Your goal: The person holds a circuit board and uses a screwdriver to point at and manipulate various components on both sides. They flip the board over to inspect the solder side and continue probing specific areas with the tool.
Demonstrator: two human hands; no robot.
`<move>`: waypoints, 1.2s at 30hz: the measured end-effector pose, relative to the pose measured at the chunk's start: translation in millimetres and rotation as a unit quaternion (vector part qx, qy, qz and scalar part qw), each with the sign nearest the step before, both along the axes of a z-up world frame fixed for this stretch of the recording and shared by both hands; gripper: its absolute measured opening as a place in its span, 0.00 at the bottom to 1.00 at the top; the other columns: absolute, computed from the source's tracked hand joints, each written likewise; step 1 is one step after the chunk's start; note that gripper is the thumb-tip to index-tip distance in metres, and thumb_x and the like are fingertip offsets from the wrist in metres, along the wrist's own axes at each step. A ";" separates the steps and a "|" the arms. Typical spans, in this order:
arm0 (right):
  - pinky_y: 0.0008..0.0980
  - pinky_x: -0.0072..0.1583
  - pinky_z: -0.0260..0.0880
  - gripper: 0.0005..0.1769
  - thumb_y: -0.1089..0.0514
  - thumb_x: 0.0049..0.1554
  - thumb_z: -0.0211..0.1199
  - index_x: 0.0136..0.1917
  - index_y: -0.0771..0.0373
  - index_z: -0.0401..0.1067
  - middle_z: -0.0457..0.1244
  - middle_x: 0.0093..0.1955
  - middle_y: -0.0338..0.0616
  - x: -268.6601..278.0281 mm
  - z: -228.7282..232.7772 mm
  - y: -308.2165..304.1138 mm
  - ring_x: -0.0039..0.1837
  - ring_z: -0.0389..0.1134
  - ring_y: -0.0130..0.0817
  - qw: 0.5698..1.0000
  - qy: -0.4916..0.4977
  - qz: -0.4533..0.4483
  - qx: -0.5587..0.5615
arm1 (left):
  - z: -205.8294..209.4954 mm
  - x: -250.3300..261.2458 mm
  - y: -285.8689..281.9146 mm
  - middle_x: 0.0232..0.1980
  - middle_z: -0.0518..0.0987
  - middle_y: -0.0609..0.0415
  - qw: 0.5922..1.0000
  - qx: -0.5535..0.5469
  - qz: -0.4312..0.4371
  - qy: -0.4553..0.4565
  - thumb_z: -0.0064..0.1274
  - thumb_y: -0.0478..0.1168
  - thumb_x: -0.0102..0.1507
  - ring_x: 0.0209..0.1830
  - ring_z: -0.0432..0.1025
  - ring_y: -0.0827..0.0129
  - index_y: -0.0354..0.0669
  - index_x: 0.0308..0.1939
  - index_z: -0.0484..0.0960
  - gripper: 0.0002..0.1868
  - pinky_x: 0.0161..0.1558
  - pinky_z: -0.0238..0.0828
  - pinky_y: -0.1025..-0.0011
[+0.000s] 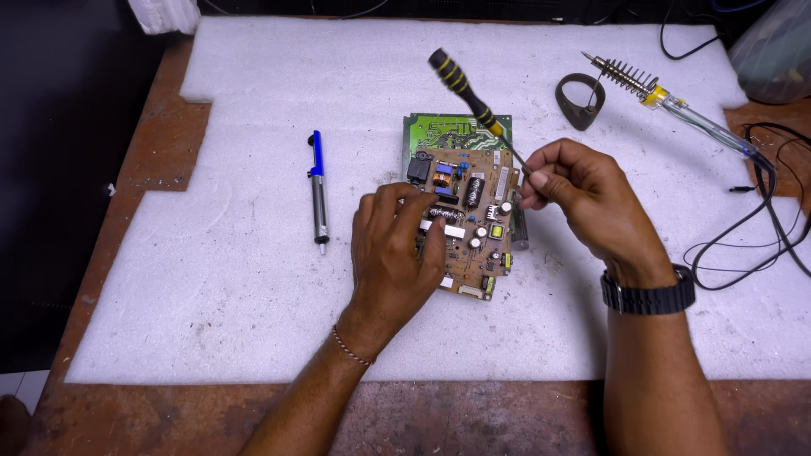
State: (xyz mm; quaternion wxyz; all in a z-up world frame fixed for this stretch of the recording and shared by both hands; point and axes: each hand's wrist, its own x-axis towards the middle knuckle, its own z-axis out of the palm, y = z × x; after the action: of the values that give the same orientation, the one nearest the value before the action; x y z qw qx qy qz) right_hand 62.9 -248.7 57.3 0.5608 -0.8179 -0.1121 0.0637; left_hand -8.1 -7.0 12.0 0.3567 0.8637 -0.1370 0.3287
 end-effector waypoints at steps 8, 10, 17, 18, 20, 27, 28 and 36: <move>0.34 0.60 0.81 0.06 0.67 0.72 0.50 0.62 0.68 0.60 0.68 0.52 0.54 31.9 -24.7 7.6 0.54 0.76 0.38 0.977 -0.084 0.023 0.196 | 19.9 72.5 4.3 0.37 0.80 0.49 0.992 0.089 -0.047 0.071 0.57 0.34 0.64 0.41 0.71 0.57 0.41 0.41 0.90 0.07 0.41 0.65 0.58; 0.35 0.62 0.81 0.05 0.66 0.72 0.51 0.61 0.65 0.59 0.69 0.52 0.53 35.2 -29.0 6.7 0.55 0.77 0.38 0.973 -0.090 0.031 0.212 | 18.1 94.1 1.1 0.36 0.80 0.49 0.990 0.110 -0.051 0.074 0.58 0.34 0.62 0.39 0.71 0.58 0.42 0.39 0.91 0.07 0.40 0.64 0.58; 0.26 0.36 0.54 0.06 0.63 0.56 0.49 0.49 0.58 0.61 0.50 0.32 0.36 64.1 -88.2 2.2 0.33 0.49 0.25 0.968 -0.065 -0.079 0.228 | 12.4 139.9 -7.5 0.22 0.78 0.51 0.959 0.190 -0.111 0.178 0.59 0.36 0.55 0.32 0.74 0.51 0.46 0.26 0.90 0.06 0.41 0.66 0.54; 0.25 0.32 0.47 0.05 0.61 0.54 0.49 0.45 0.58 0.63 0.46 0.28 0.34 61.2 -88.8 6.0 0.30 0.44 0.24 0.972 -0.050 -0.107 0.203 | 14.4 144.3 -7.8 0.21 0.79 0.52 0.949 0.180 -0.139 0.217 0.59 0.37 0.54 0.30 0.75 0.49 0.48 0.25 0.90 0.05 0.41 0.67 0.52; 0.25 0.32 0.48 0.07 0.60 0.54 0.54 0.46 0.59 0.70 0.51 0.26 0.34 48.4 -74.7 14.4 0.30 0.49 0.23 0.983 -0.038 -0.099 0.150 | 25.2 141.5 -9.6 0.21 0.79 0.52 0.941 0.183 -0.151 0.243 0.58 0.36 0.54 0.29 0.76 0.48 0.49 0.24 0.89 0.06 0.41 0.68 0.51; 0.24 0.39 0.54 0.10 0.58 0.61 0.71 0.42 0.67 0.79 0.56 0.24 0.34 27.6 -44.0 21.5 0.33 0.55 0.22 0.996 -0.016 -0.012 0.091 | 65.9 124.4 -19.8 0.24 0.82 0.50 0.915 0.232 -0.173 0.281 0.56 0.36 0.56 0.37 0.80 0.46 0.47 0.29 0.91 0.08 0.53 0.69 0.44; 0.24 0.39 0.54 0.10 0.58 0.61 0.71 0.42 0.67 0.79 0.56 0.24 0.34 26.1 -42.8 20.3 0.33 0.55 0.22 0.996 -0.016 -0.012 0.091 | 61.9 123.9 -21.8 0.24 0.82 0.50 0.915 0.232 -0.173 0.280 0.56 0.36 0.56 0.37 0.80 0.46 0.47 0.29 0.91 0.08 0.53 0.69 0.44; 0.18 0.41 0.57 0.09 0.66 0.54 0.76 0.47 0.68 0.79 0.47 0.25 0.24 35.5 -61.6 8.4 0.32 0.54 0.15 0.989 -0.004 0.022 0.144 | 46.6 130.3 -37.6 0.28 0.82 0.49 0.913 0.295 -0.117 0.257 0.58 0.39 0.55 0.44 0.79 0.45 0.45 0.33 0.90 0.07 0.57 0.64 0.37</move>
State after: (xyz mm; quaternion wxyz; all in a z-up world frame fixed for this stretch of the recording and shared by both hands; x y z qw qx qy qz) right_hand 98.4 -240.4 -4.3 0.6707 -0.7262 -0.1403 0.0561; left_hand 122.2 -44.6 58.6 0.1439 0.9621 -0.2314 -0.0037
